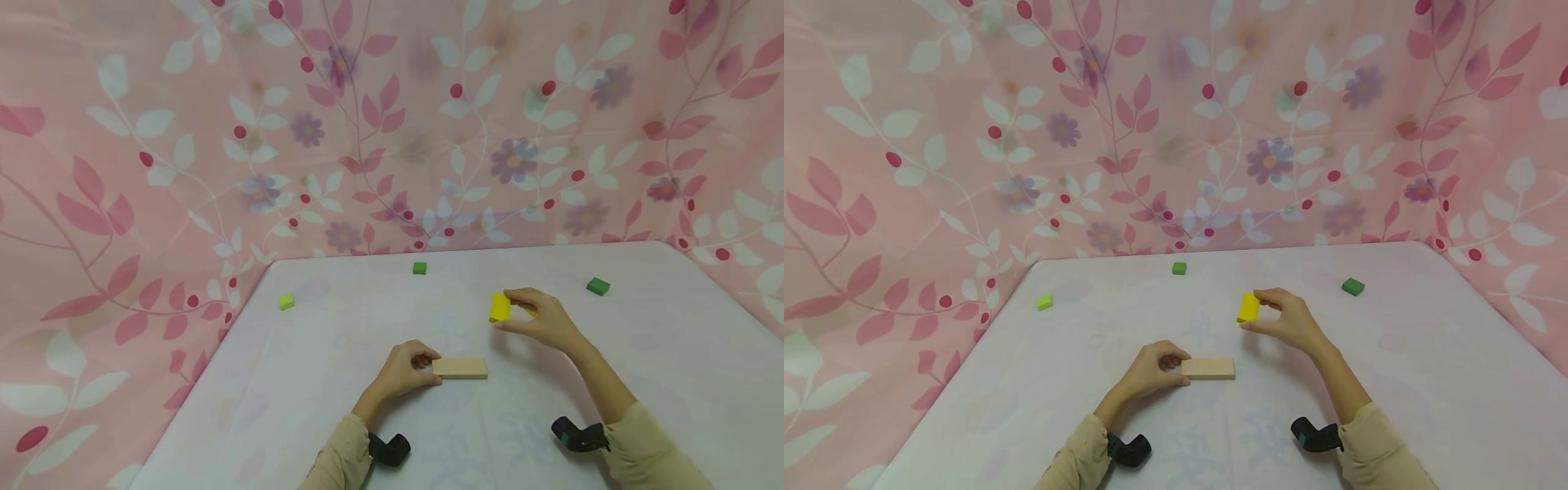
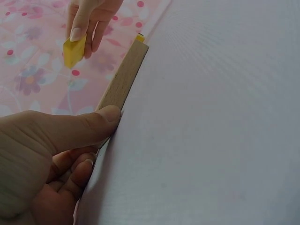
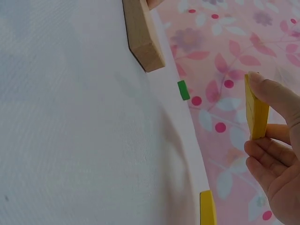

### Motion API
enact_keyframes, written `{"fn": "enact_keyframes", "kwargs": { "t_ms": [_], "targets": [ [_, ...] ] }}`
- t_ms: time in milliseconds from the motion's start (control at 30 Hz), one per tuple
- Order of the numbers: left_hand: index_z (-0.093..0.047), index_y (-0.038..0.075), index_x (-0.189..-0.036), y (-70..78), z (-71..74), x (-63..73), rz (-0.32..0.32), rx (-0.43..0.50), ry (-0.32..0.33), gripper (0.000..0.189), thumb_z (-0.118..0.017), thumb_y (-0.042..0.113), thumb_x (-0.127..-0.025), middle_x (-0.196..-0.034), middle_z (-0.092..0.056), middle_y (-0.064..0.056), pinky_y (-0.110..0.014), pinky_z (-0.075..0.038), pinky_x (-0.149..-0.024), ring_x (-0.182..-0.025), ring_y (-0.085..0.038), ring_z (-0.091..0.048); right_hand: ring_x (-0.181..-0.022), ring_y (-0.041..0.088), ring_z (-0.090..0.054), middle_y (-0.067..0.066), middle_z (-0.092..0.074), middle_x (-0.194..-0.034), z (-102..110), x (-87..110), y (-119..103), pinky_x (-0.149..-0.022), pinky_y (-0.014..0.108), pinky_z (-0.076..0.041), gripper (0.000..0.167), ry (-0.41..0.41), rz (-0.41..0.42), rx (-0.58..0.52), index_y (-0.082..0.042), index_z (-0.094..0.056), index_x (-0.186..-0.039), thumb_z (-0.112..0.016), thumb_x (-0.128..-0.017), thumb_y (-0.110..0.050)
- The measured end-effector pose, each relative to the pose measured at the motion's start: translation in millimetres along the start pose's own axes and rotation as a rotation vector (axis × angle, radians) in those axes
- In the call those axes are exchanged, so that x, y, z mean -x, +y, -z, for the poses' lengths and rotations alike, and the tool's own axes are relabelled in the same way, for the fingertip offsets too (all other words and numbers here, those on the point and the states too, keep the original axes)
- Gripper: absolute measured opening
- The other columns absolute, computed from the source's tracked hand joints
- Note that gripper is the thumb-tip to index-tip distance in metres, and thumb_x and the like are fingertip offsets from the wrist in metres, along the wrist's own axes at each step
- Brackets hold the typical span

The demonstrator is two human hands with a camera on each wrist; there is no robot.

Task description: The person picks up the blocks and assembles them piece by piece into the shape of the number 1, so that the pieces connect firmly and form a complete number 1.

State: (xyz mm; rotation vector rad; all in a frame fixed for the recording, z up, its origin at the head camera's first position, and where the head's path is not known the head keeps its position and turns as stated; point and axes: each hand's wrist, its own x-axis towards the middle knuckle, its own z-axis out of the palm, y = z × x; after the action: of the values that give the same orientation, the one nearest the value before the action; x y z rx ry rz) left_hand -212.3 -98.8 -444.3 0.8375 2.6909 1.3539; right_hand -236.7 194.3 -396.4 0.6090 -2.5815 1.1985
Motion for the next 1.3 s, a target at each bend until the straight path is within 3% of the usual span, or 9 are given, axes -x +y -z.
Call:
{"fn": "enact_keyframes", "kwargs": {
  "t_ms": [633, 1300],
  "targets": [
    [-0.072, 0.003, -0.096, -0.9, 0.2, -1.2, -0.008, -0.008, -0.003, 0.033, -0.085, 0.01, -0.067, -0.085, -0.064, -0.002, -0.02, -0.046, -0.068, -0.075, -0.01, -0.054, -0.108, 0.036, -0.056, 0.021, -0.058, -0.121, -35, -8.2, 0, -0.094, 0.048, -0.044, 0.062, -0.115, -0.017, -0.118, 0.008, -0.056, -0.123, -0.08, -0.075, -0.022],
    [-0.072, 0.004, -0.098, -0.4, 0.1, -1.3, 0.004, -0.015, -0.011, 0.033, -0.084, 0.011, -0.068, -0.085, -0.063, -0.001, -0.021, -0.046, -0.069, -0.076, -0.01, -0.054, -0.106, 0.033, -0.057, 0.021, -0.059, -0.118, -50, -8.4, -2, -0.093, 0.048, -0.045, 0.065, -0.26, 0.002, -0.037, 0.008, -0.057, -0.122, -0.08, -0.074, -0.029]
  ]
}}
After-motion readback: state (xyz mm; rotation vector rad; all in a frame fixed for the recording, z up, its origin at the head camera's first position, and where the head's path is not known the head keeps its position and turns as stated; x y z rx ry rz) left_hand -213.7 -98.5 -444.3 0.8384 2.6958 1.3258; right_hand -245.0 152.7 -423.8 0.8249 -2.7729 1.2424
